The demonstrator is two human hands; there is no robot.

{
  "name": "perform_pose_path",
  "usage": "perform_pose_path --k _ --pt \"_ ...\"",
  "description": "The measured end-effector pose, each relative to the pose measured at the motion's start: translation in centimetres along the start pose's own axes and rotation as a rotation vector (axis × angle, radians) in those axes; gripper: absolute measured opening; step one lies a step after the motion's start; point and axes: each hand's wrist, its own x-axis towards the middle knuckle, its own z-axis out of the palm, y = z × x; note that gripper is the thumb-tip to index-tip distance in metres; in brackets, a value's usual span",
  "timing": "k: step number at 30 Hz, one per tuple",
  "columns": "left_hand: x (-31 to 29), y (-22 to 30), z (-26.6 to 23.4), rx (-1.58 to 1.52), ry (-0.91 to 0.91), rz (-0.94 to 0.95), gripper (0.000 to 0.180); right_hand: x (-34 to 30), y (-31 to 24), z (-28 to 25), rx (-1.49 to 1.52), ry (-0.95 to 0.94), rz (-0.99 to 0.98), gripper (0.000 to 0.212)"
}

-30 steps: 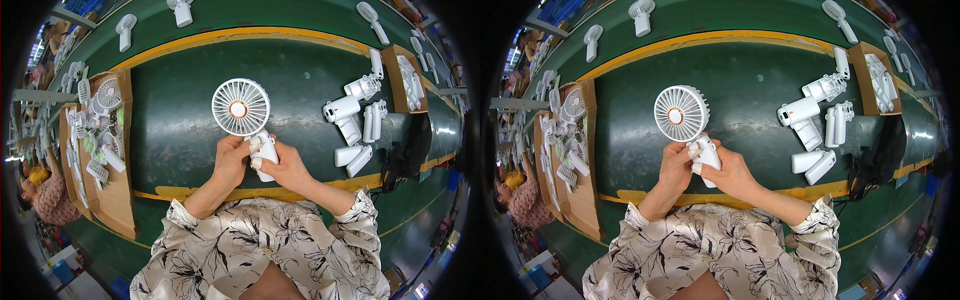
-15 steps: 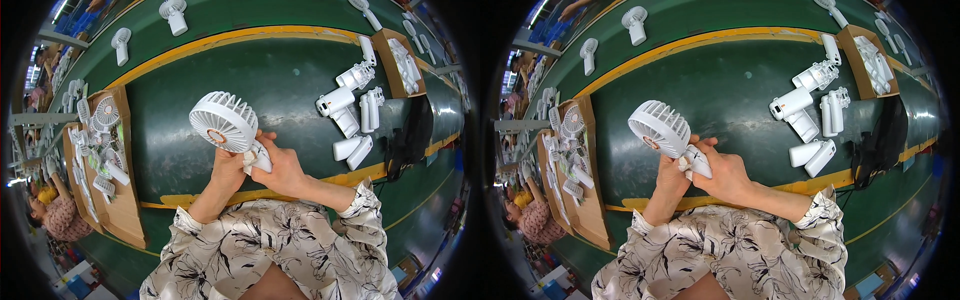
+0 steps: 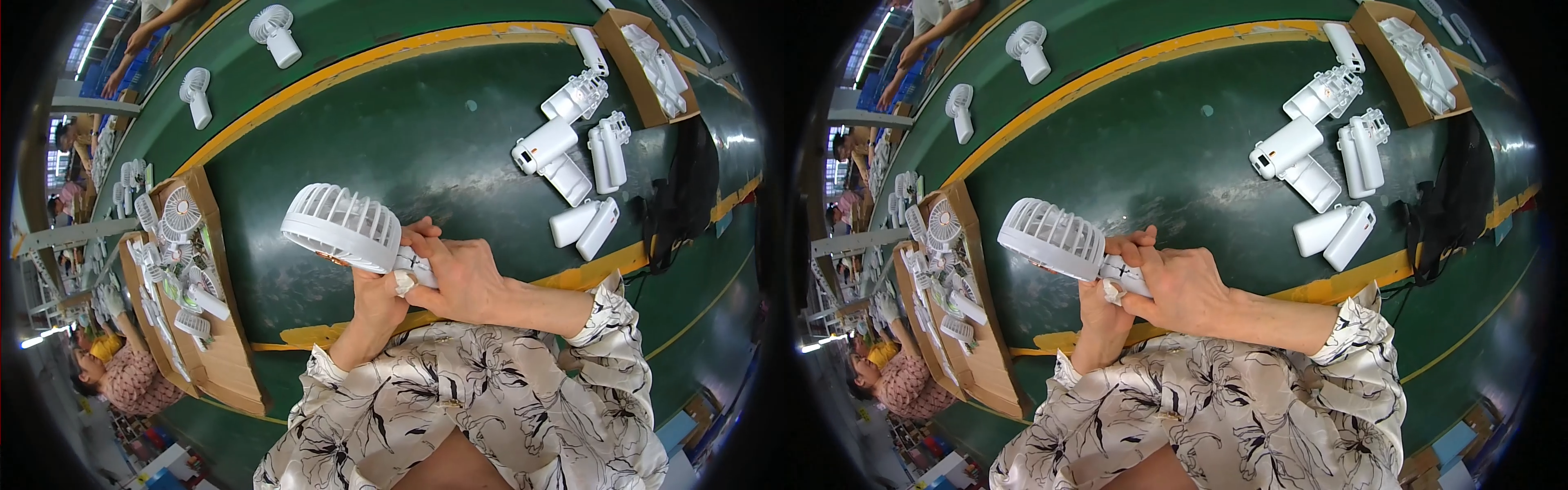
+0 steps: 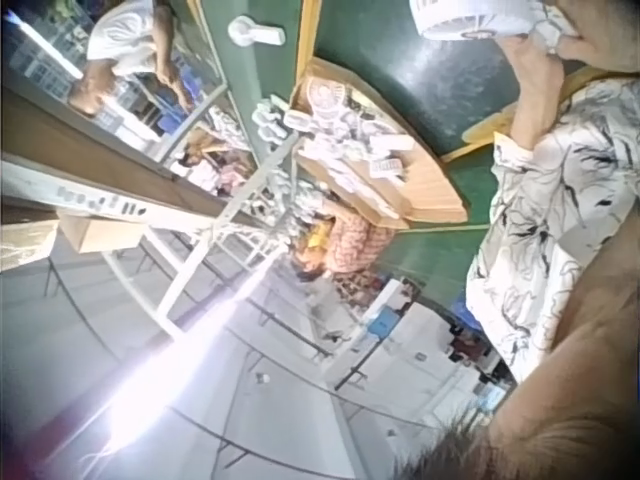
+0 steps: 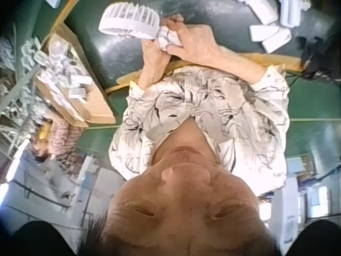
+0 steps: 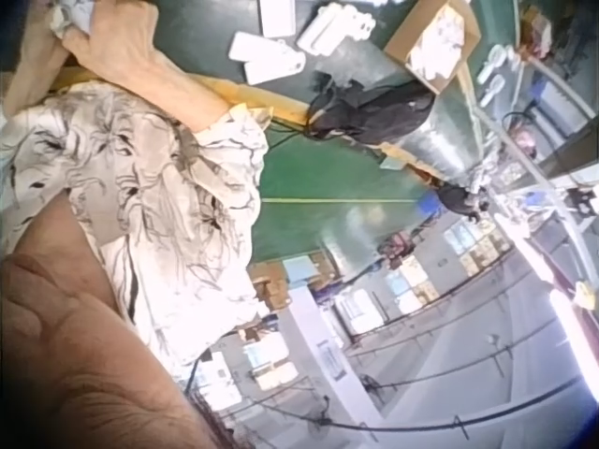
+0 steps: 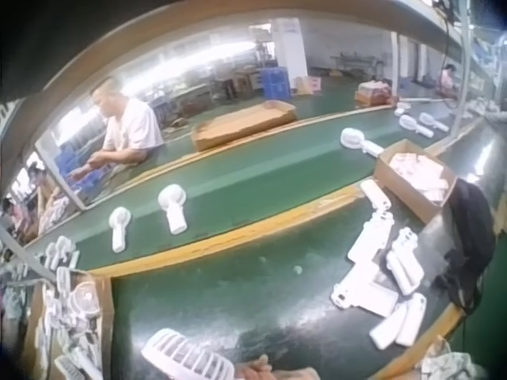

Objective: The person assembles portable fans by fitting the internal wiring, circuit board, and battery into the handle housing, snapping the handle cover closed, testing the fan, and placing the assembled fans onto the conveyor belt.

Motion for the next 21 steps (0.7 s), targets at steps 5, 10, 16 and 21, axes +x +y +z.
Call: perform_pose_path --k 5,10,16,21 --pt "-0.2 0.0 0.7 -0.027 0.006 -0.018 0.04 -0.5 0.2 0.5 -0.018 0.079 -0.058 0.041" --pt "0.0 -0.3 0.6 -0.04 -0.021 -0.012 0.032 -0.3 0.0 0.4 -0.028 0.071 -0.009 0.038" --pt "1.3 -0.4 0.5 -0.047 0.109 -0.101 0.03 1.1 1.1 1.0 -0.013 0.103 0.201 0.034" --pt "2.0 -0.4 0.0 -0.082 0.033 -0.131 0.037 1.4 1.3 0.5 0.084 0.078 0.269 0.033"
